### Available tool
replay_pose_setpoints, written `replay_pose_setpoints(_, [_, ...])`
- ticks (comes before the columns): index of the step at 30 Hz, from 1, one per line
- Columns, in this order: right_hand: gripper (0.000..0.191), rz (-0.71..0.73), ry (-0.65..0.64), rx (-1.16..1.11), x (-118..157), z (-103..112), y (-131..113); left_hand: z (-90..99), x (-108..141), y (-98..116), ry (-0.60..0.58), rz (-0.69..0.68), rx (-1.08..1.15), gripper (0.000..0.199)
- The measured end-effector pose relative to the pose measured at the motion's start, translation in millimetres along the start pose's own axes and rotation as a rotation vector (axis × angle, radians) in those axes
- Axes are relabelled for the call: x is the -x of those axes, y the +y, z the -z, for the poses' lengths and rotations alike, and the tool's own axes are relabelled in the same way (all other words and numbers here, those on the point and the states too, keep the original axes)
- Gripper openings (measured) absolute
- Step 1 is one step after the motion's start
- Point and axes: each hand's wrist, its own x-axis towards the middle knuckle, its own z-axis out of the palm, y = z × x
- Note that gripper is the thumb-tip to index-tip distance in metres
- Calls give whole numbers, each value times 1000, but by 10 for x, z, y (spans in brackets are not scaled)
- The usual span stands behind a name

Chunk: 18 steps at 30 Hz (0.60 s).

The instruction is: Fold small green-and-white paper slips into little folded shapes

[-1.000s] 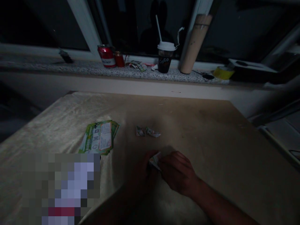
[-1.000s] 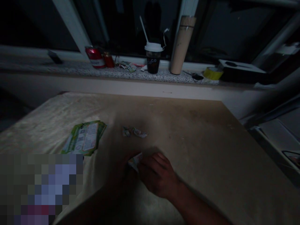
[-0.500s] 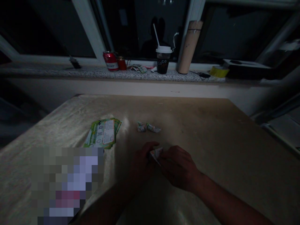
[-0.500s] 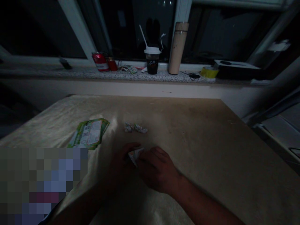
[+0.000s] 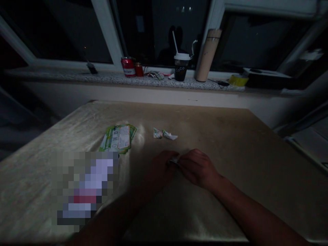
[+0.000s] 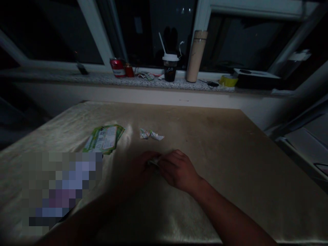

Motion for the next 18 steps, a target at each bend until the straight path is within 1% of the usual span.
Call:
replay_pose_setpoints(2, [15, 14, -54, 21, 6, 37, 17, 64, 9, 38, -36, -67, -131, 32])
replay_pose_setpoints(5, [23, 36, -148, 58, 0, 50, 3, 135, 40, 102, -131, -172, -320, 17])
replay_pose_setpoints(7, [29, 43, -210, 81, 2, 36, -14, 139, 62, 119, -193, -235, -417, 19])
replay_pose_setpoints(9, [33, 33, -258, 99, 21, 17, -27, 112, 85, 101, -226, -287, -484, 22])
replay_pose_setpoints(13, [26, -26, -292, 117, 111, 7, -49, 62, 162, -20, -222, -354, -514, 26])
replay_pose_setpoints(16, [20, -99, -286, 98, 172, 32, -63, 75, 237, -129, -195, -348, -475, 28])
replay_pose_setpoints(18, [17, -147, -295, 82, 189, 54, -64, 87, 275, -187, -161, -323, -422, 25])
